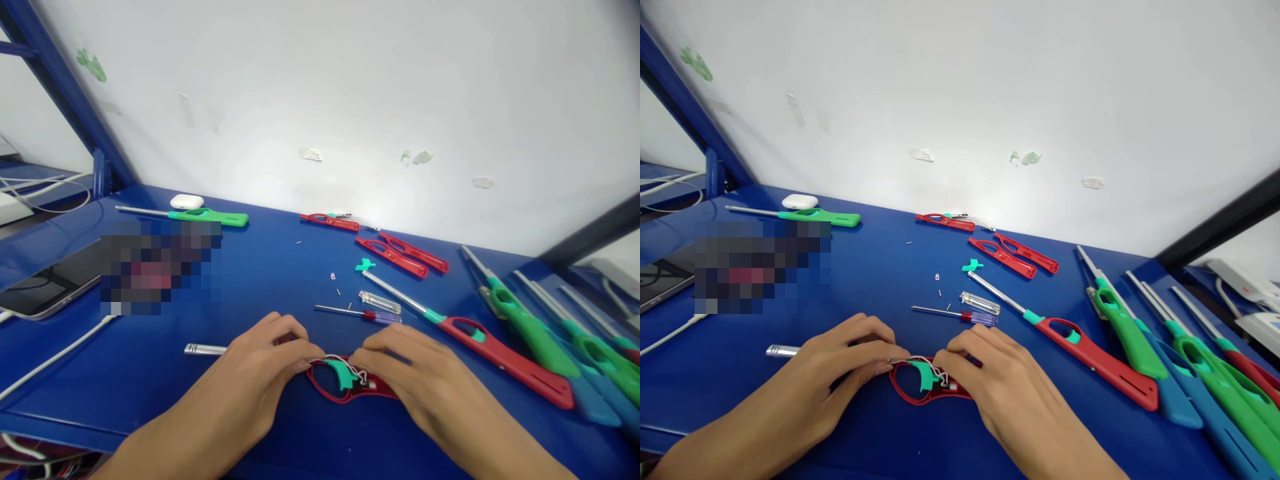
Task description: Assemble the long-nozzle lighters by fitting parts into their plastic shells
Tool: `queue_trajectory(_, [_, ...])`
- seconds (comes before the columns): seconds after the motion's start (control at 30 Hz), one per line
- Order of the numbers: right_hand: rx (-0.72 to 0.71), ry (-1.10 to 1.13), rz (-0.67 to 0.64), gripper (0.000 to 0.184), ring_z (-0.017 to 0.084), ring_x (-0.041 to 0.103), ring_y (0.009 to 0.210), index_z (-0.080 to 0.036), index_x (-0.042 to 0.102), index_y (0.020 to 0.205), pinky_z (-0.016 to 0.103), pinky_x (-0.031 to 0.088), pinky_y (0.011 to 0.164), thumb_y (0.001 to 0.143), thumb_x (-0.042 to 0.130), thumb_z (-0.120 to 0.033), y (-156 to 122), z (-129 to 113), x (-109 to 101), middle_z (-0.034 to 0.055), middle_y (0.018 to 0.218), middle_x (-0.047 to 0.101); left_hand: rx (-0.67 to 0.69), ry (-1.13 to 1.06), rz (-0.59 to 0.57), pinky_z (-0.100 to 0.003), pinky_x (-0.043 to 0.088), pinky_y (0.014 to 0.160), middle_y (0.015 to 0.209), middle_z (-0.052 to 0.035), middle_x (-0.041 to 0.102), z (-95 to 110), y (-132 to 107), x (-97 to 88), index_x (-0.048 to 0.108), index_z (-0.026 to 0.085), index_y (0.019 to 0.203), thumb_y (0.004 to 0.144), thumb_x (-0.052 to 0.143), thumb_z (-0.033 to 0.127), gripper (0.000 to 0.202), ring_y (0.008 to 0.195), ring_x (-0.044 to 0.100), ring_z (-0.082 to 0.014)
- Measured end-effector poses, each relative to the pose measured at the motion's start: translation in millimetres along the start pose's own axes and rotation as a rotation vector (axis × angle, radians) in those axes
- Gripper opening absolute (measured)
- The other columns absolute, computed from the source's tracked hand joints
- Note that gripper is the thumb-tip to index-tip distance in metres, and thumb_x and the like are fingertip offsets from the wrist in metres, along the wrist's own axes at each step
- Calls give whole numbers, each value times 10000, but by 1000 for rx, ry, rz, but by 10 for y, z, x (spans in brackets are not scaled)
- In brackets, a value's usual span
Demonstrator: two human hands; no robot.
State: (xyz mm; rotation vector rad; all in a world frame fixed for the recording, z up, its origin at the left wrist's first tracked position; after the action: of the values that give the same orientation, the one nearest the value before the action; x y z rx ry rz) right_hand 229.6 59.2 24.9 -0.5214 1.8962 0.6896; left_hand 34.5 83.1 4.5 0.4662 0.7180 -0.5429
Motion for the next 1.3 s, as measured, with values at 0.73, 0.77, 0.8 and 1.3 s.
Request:
queue_trajectory(0.73, [169, -53, 216, 289, 263, 764, 1120, -320, 677, 1394, 481, 658, 977, 1153, 517, -335, -105, -73, 132, 26, 1258, 789, -13, 4, 14, -279, 488, 1006, 1155, 47, 683, 10, 1, -6, 682, 334, 1147, 1159, 424, 156, 314, 1075, 643, -143])
queue_trajectory(0.77, [145, -34, 195, 278, 243, 765, 1086, -327, 699, 1362, 455, 661, 967, 1154, 516, -308, -96, -81, 150, 18, 1237, 785, -14, 7, 10, -284, 487, 1002, 1148, 45, 684, 13, -1, -6, 681, 332, 1143, 1159, 416, 154, 320, 1068, 639, -147])
queue_trajectory(0.8, [127, -13, 184, 268, 226, 765, 1054, -326, 721, 1321, 428, 662, 956, 1154, 515, -289, -87, -90, 154, 14, 1213, 784, -14, 9, 7, -289, 486, 1000, 1144, 44, 685, 16, -4, -4, 678, 331, 1143, 1160, 409, 151, 324, 1065, 636, -151])
queue_trajectory(1.3, [117, 7, 208, 351, 220, 751, 1140, -289, 654, 1470, 355, 666, 962, 1134, 555, -256, -118, -104, 126, 40, 1267, 776, -18, 19, -16, -316, 480, 990, 1160, 29, 677, -4, 7, 57, 623, 303, 1138, 1152, 373, 124, 308, 1063, 617, -173])
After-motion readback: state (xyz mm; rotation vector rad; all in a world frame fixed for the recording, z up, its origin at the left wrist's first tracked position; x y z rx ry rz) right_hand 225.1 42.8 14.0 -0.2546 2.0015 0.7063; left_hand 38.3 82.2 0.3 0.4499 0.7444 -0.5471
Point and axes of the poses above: each hand's wrist, its own y-axis towards the middle knuckle, its own x-axis out of the palm, z = x × y, the point moved 7 cm from there along y, towards the middle knuckle
